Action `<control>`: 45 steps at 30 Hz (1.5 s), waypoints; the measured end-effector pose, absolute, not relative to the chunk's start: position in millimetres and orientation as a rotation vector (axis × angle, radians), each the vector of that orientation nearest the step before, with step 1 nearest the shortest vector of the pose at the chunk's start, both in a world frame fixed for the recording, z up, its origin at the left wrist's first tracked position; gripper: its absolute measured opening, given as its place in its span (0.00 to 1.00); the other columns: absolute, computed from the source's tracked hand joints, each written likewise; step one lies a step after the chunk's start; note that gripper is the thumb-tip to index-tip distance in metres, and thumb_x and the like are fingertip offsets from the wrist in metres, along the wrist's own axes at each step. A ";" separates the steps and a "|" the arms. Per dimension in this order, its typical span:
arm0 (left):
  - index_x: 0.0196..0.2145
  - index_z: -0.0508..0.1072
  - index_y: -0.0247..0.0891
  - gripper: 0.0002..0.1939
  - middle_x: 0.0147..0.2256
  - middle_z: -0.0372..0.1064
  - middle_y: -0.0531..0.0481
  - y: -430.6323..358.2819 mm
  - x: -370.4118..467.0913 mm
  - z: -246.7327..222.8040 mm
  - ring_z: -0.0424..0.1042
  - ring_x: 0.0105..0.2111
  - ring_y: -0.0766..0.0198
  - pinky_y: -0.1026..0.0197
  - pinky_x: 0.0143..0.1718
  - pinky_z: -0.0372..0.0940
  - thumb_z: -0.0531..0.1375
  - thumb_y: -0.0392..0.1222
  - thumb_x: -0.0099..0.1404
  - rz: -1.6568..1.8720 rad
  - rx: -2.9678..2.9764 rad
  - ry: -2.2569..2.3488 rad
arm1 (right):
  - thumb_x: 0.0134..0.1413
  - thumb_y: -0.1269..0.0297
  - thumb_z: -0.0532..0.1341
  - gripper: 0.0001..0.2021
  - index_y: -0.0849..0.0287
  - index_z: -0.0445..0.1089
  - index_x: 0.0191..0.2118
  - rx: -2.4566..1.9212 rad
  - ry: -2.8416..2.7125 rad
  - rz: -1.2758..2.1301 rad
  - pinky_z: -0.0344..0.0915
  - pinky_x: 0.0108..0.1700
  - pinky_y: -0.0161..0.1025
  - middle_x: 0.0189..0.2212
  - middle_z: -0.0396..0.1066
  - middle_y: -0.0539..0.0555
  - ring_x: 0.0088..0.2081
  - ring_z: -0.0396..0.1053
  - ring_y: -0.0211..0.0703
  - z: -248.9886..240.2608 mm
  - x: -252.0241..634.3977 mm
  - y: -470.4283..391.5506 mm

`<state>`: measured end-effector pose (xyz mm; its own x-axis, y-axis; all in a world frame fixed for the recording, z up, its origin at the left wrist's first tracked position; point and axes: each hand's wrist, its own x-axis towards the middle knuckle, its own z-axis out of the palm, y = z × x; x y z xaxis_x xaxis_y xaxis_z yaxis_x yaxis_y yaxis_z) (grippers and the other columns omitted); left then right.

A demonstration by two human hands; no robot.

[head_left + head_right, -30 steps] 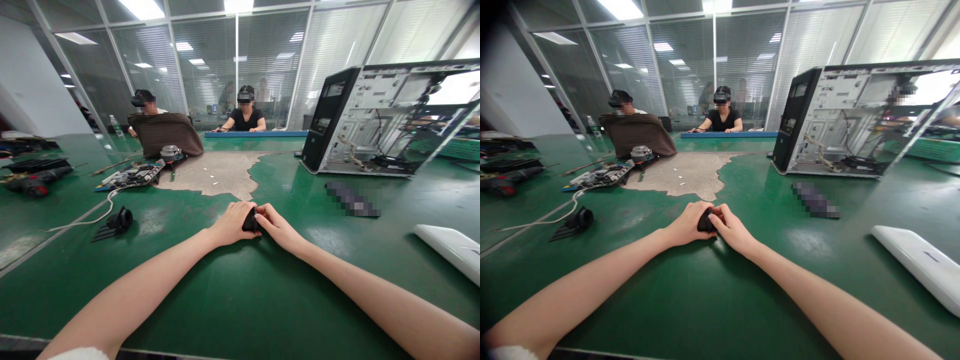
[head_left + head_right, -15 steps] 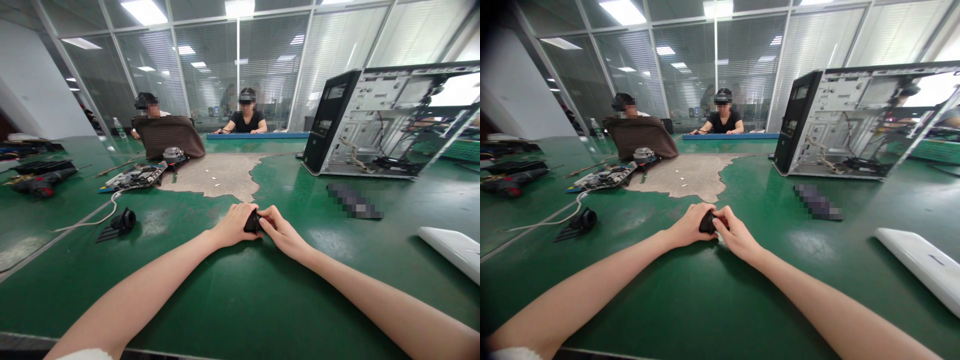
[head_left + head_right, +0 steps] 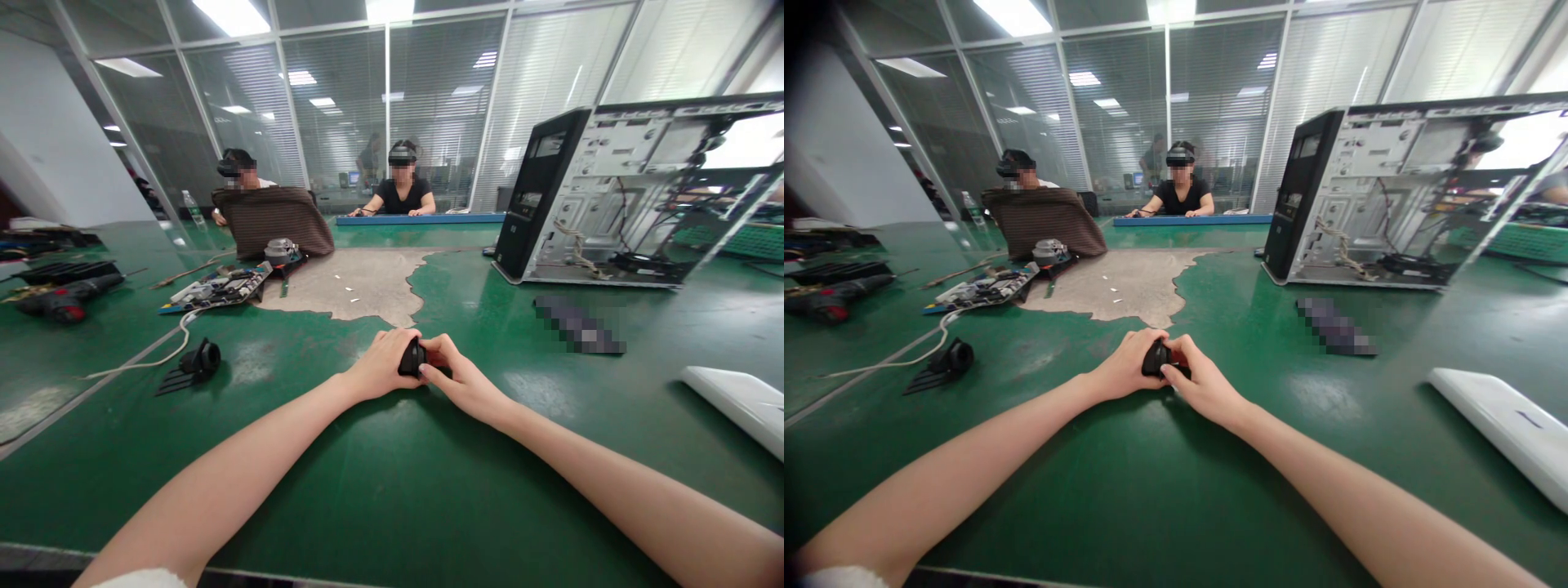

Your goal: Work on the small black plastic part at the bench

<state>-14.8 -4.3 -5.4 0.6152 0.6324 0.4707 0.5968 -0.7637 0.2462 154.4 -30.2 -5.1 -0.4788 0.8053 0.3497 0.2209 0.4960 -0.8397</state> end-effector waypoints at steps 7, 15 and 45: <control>0.46 0.53 0.38 0.30 0.42 0.61 0.46 -5.4 -14.9 -4.8 0.61 0.44 0.55 0.54 0.43 0.54 0.61 0.49 0.50 0.844 2.769 1.052 | 0.56 0.65 0.50 0.04 0.56 0.57 0.38 -0.896 -1.907 0.890 0.62 0.37 0.36 0.30 0.63 0.49 0.33 0.64 0.37 -7.0 151.9 -29.4; 0.47 0.53 0.39 0.30 0.43 0.61 0.45 -6.3 -14.9 -3.2 0.61 0.44 0.55 0.54 0.44 0.53 0.60 0.50 0.50 0.845 2.736 1.049 | 0.55 0.65 0.50 0.10 0.57 0.56 0.43 -0.960 -1.908 0.899 0.63 0.41 0.42 0.35 0.64 0.52 0.37 0.64 0.40 -10.2 151.5 -24.3; 0.46 0.54 0.39 0.28 0.42 0.61 0.46 -6.3 -14.7 -3.2 0.61 0.44 0.55 0.53 0.44 0.54 0.60 0.48 0.50 0.824 2.719 1.073 | 0.53 0.64 0.53 0.05 0.55 0.56 0.37 -0.836 -1.853 1.027 0.65 0.41 0.39 0.33 0.63 0.50 0.38 0.66 0.39 -7.4 152.6 -32.3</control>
<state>-14.7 -6.3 -3.2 0.6043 0.6592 0.4476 0.6028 -0.7456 0.2843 152.6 -32.3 -7.4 -0.4268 0.8356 0.3458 0.1497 0.4424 -0.8842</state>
